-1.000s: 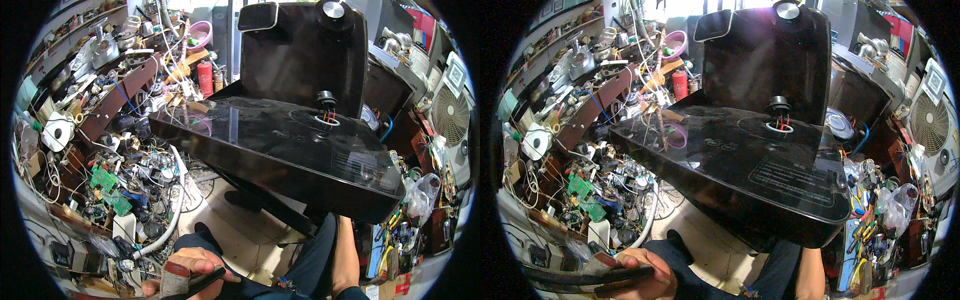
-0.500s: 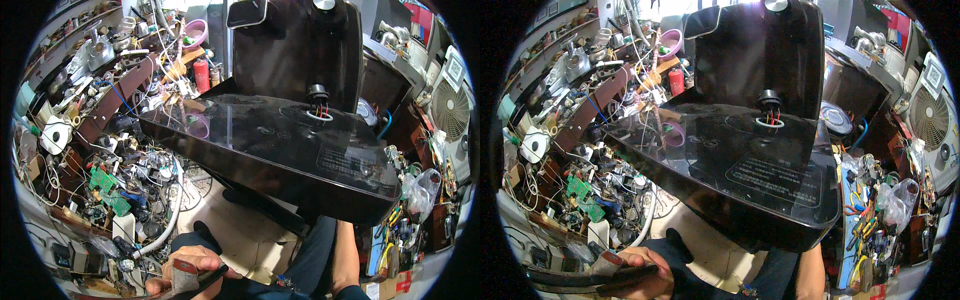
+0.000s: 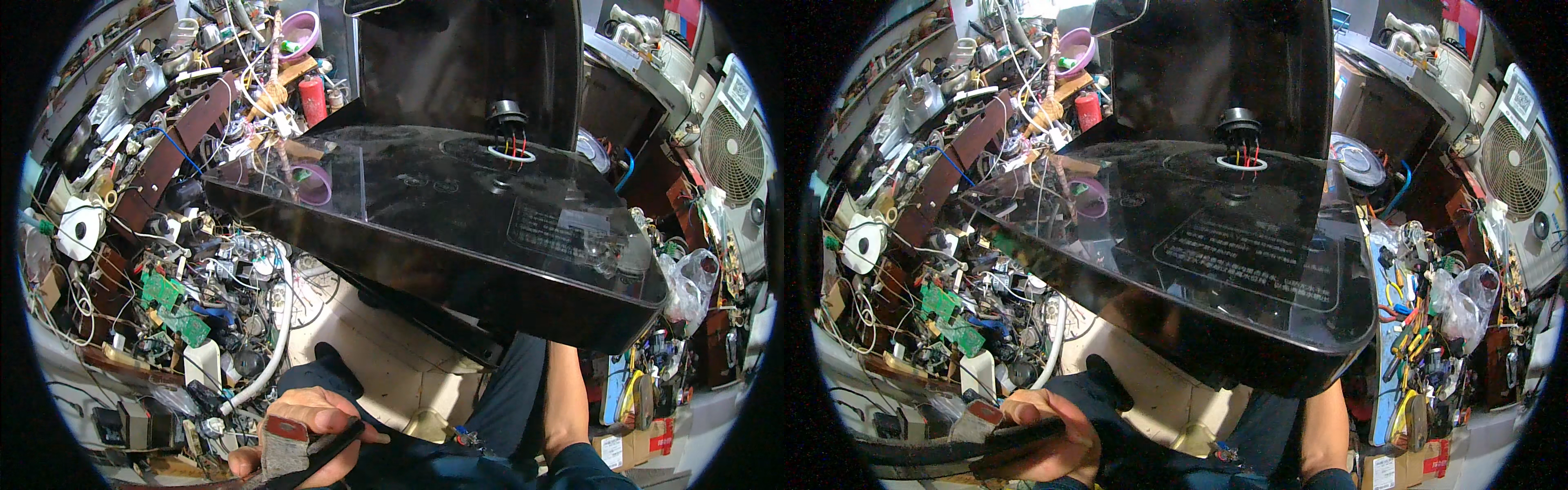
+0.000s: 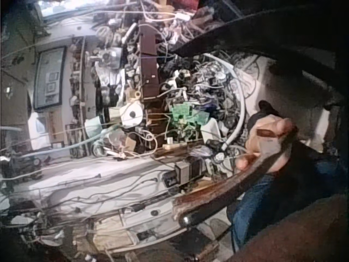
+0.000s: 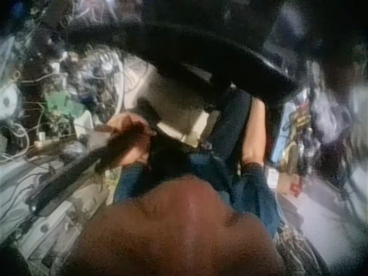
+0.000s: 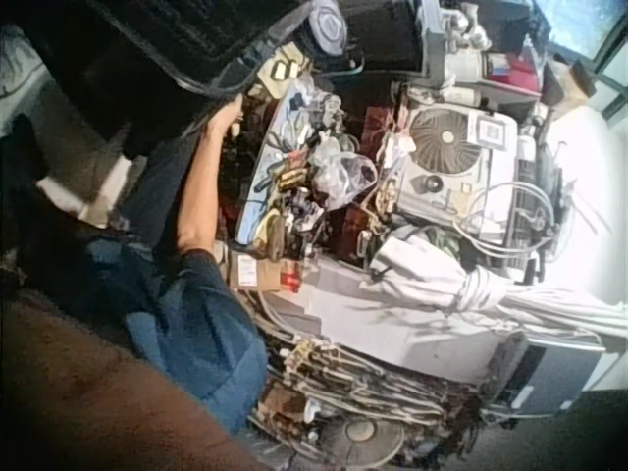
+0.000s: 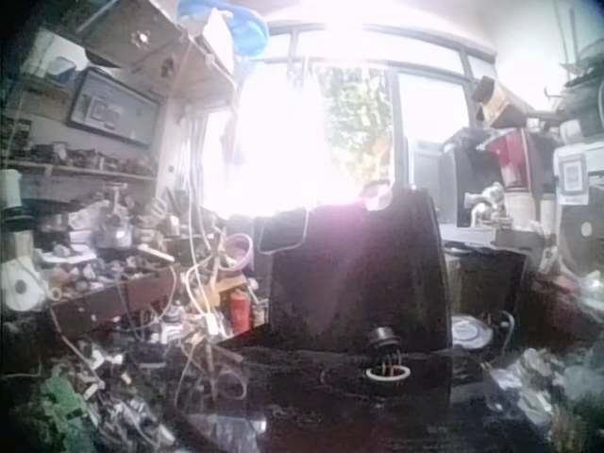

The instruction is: The person is repairing a black kitchen appliance, likely a rice cooker, by manipulating a knob and wires on its surface. They use a flashlight to inspect the internal components and a smartphone to take a photo of the work area.

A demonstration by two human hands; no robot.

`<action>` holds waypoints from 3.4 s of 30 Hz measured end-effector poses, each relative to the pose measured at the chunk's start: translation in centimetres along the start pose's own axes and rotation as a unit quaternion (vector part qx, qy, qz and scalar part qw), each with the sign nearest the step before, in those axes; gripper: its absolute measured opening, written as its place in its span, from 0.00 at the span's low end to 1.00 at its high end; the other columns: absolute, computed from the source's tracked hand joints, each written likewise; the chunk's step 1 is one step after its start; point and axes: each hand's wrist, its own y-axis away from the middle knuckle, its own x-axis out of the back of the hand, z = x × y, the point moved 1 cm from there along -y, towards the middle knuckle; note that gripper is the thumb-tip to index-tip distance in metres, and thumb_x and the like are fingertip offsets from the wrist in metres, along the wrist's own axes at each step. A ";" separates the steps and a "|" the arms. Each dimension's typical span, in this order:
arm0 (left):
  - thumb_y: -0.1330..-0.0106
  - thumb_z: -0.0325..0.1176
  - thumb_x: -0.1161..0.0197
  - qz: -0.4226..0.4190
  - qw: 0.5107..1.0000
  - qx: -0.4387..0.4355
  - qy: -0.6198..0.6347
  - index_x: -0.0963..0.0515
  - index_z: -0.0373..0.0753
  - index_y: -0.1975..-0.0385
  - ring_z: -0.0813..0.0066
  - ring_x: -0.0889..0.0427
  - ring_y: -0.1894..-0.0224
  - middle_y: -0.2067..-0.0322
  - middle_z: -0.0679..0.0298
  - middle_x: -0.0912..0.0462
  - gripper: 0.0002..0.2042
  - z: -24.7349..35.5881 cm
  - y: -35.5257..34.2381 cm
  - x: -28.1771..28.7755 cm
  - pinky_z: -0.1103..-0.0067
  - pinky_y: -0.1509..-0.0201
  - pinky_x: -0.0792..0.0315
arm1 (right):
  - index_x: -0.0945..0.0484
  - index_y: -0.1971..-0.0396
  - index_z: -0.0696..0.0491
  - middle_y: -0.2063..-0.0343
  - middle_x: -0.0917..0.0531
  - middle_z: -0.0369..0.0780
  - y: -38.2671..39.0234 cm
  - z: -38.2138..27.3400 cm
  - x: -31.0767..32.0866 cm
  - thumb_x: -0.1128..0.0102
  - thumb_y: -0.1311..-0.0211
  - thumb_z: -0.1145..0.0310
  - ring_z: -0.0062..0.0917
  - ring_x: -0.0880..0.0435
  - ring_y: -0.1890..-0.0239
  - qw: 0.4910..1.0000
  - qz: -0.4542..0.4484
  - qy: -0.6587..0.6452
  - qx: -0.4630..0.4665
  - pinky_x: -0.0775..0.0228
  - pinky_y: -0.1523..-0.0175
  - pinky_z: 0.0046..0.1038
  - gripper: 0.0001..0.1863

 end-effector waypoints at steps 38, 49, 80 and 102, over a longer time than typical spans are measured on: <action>0.34 0.68 0.42 -0.051 0.774 -0.442 -0.450 0.35 0.22 0.31 0.65 0.15 0.72 0.53 0.26 0.21 0.49 -0.7 -1.2 1.0 0.71 0.67 0.18 | 0.24 0.38 0.62 0.43 0.18 0.44 6.8 -41.9 -18.7 0.28 0.34 0.64 0.28 0.20 0.40 0.830 -0.397 0.260 0.292 0.31 0.32 0.31 0.29; 0.31 0.58 0.42 0.057 0.645 -0.573 -0.503 0.31 0.21 0.41 0.68 0.19 0.77 0.61 0.35 0.22 0.38 -2.0 -0.5 1.8 0.73 0.73 0.23 | 0.22 0.39 0.62 0.54 0.13 0.39 6.9 -42.1 -21.3 0.28 0.36 0.70 0.21 0.16 0.52 0.811 -0.464 0.258 0.244 0.23 0.42 0.26 0.26; 0.34 0.71 0.47 -0.078 0.785 -0.392 -0.474 0.36 0.08 0.39 0.63 0.15 0.75 0.65 0.33 0.18 0.55 0.1 -0.7 0.7 0.60 0.57 0.15 | 0.24 0.36 0.61 0.48 0.14 0.44 5.7 -41.6 -21.2 0.34 0.30 0.68 0.24 0.16 0.46 0.795 -0.442 0.305 0.282 0.26 0.36 0.29 0.25; 0.33 0.58 0.44 -0.034 0.846 -0.368 -0.385 0.26 0.19 0.43 0.56 0.17 0.64 0.59 0.38 0.18 0.39 -1.7 -0.6 0.1 0.64 0.54 0.24 | 0.27 0.38 0.60 0.63 0.17 0.35 4.8 -14.7 -0.4 0.37 0.29 0.74 0.17 0.20 0.63 0.928 0.095 0.158 0.324 0.28 0.56 0.21 0.22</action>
